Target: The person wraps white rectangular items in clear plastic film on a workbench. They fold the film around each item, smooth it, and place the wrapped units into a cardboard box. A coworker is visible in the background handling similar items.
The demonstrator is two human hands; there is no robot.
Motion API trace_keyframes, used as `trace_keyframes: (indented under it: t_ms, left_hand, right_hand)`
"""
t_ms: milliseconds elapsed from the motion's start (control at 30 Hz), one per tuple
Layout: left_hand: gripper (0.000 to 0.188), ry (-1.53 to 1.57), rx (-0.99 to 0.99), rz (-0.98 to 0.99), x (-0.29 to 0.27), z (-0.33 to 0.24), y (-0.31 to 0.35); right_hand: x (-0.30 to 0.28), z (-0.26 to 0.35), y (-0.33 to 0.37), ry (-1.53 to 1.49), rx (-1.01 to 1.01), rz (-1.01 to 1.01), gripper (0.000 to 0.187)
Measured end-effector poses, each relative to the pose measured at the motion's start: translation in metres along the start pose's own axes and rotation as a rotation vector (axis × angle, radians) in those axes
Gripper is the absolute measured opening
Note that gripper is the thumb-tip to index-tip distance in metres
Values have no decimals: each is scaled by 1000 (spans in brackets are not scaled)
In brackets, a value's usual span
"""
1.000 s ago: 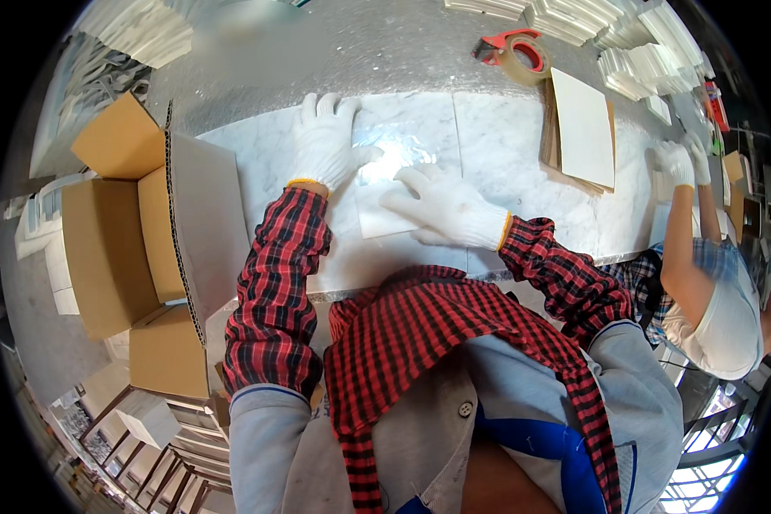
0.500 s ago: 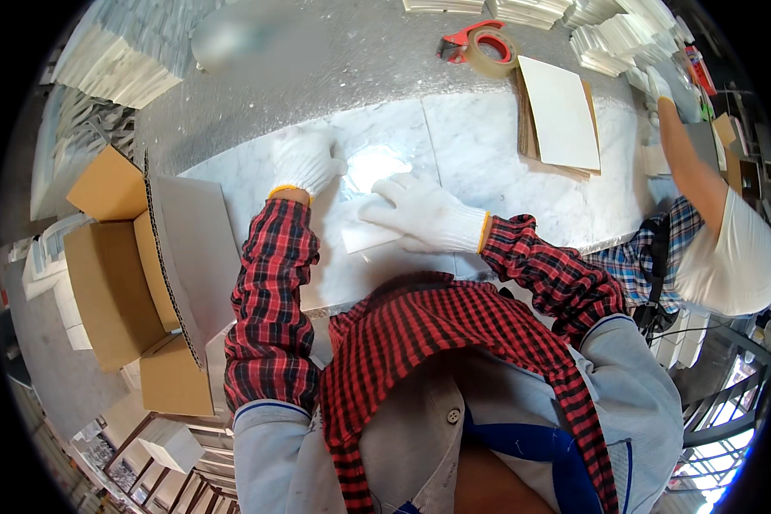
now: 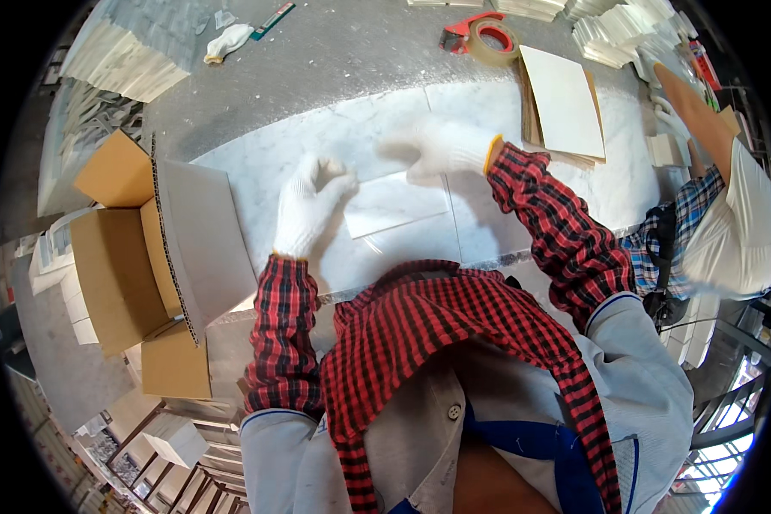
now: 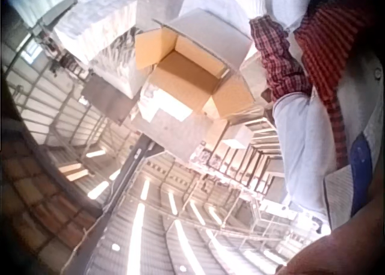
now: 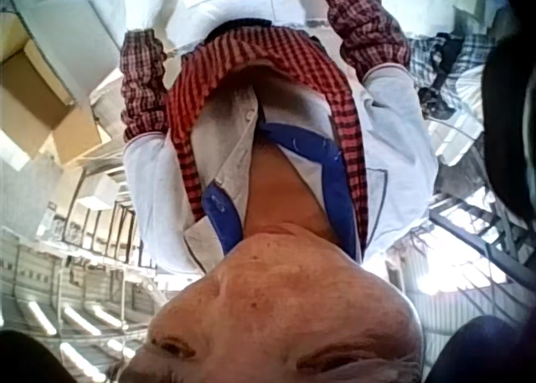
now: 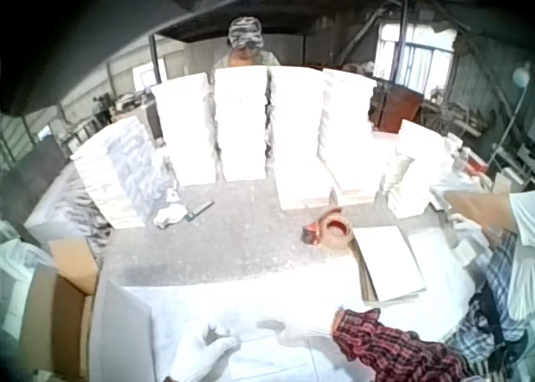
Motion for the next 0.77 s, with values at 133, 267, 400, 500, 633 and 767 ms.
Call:
trace_keyframes:
  t_ms: [133, 267, 400, 500, 633, 767]
  left_hand:
    - [9, -464, 694, -10, -15, -4, 37]
    - [6, -521, 825, 94, -18, 13, 59]
    - [9, -773, 448, 377, -35, 1, 79]
    - [16, -811, 561, 184, -39, -20, 76]
    - [30, -804, 873, 43, 11, -47, 39]
    - [48, -810, 963, 202, 73, 25, 28]
  right_hand:
    - [2, 44, 52, 92, -161, -282, 8]
    - [44, 48, 82, 292, -170, -216, 10]
    - [51, 47, 96, 318, -246, -179, 11]
    - [51, 42, 105, 177, -287, -291, 11]
    - [48, 42, 106, 171, -258, -281, 10]
    - [51, 37, 106, 219, -279, -208, 13]
Point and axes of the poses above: each hand's wrist, its own y-axis away from the middle knuckle, its own x-axis out of the palm, z = x × y, the point moved 2 cm from there along -y, towards the middle knuckle, and after that the axes turned 14 degrees about -z, right-handed, at the moved point
